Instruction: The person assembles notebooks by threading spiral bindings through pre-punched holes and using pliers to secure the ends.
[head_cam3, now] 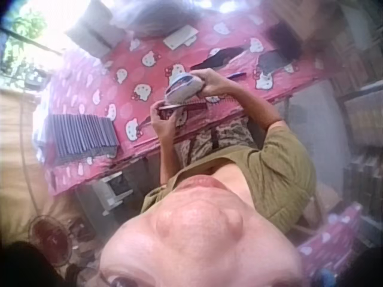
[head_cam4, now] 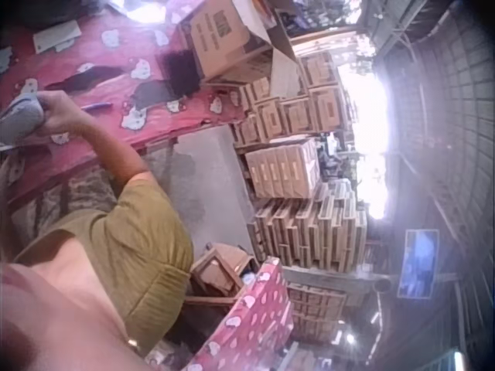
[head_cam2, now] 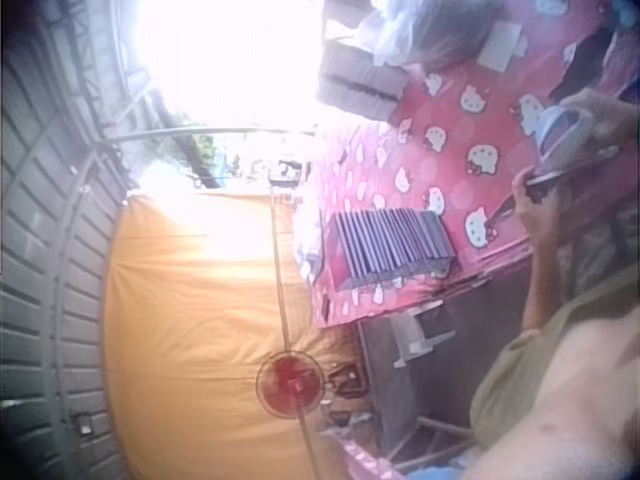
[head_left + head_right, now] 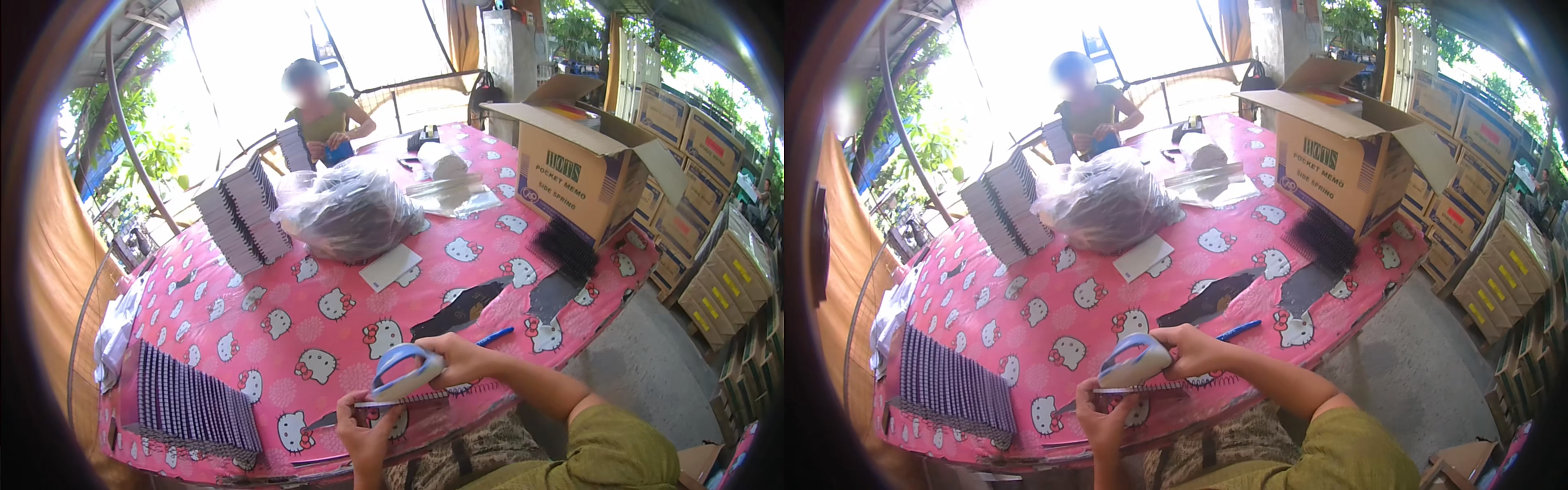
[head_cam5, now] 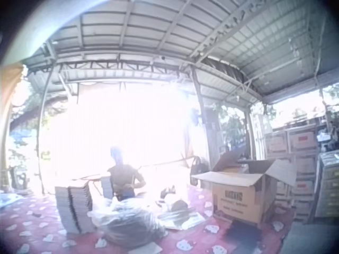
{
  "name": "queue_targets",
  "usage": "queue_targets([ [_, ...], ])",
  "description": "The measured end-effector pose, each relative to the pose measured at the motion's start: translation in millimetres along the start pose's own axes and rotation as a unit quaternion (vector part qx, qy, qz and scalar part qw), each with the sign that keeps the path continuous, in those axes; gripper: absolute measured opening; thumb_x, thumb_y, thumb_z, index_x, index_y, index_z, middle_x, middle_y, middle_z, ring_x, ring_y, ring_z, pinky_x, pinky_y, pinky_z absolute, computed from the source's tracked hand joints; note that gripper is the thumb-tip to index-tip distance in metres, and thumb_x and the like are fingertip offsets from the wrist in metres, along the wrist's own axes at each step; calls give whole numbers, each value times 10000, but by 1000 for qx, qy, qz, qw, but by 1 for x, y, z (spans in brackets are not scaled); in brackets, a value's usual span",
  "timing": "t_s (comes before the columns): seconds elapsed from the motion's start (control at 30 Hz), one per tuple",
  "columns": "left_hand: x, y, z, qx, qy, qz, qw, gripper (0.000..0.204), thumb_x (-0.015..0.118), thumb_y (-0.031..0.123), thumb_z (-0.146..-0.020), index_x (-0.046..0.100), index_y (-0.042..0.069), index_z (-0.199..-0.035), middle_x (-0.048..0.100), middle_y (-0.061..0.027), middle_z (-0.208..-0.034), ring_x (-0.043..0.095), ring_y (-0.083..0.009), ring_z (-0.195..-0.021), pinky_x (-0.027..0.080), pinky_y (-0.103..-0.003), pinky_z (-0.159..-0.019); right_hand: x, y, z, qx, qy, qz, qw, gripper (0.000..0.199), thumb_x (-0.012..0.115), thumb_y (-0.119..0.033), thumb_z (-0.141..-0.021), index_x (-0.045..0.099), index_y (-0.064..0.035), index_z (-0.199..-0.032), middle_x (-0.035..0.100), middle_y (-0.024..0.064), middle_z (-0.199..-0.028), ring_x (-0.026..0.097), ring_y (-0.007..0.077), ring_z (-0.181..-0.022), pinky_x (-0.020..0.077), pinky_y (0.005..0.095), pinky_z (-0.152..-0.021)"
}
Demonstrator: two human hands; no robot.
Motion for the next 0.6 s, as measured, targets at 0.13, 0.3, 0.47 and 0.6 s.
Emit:
queue_targets([
  [0.13, 1, -2, -6, 6, -8, 63, 998, 552, 771, -100, -669, 451, 26, -1102, 576, -66, -974, 599, -146, -918, 505, -257, -792, 3, 6, -9, -42, -6, 76, 996, 536, 681, 7, -660, 575, -26, -1184, 670, 47, -971, 568, 80, -865, 489, 275, -755],
  [0.3, 0, 4, -6, -10, -31, 103, 994, 511, 739, -107, -713, 449, 17, -1115, 565, -76, -971, 591, -134, -898, 501, -260, -804, 1, 3, -10, 7, -53, -28, 998, 518, 678, -8, -673, 575, -22, -1181, 667, 48, -946, 563, 83, -845, 481, 269, -768],
  [0.47, -1, -3, -5, 16, -41, 128, 991, 461, 708, -104, -740, 473, 36, -1111, 600, -74, -1009, 592, -135, -939, 478, -259, -836, -3, -3, -18, -33, 2, 16, 999, 526, 678, -4, -647, 584, -18, -1165, 670, 75, -909, 572, 102, -826, 490, 279, -748],
  [0.6, -7, -17, -5, 5, -16, 142, 990, 314, 653, -119, -795, 512, 9, -1044, 617, -85, -1006, 606, -140, -956, 493, -252, -831, 18, 0, -28, -47, -20, 118, 992, 522, 672, 12, -655, 584, -30, -1167, 675, 90, -932, 586, 108, -845, 497, 297, -757],
])
Point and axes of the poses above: each hand's wrist, its own z-axis away from the middle knuckle, its own x-axis out of the palm, y = z × x, the point moved 6 cm from there along -z, towards the middle knuckle
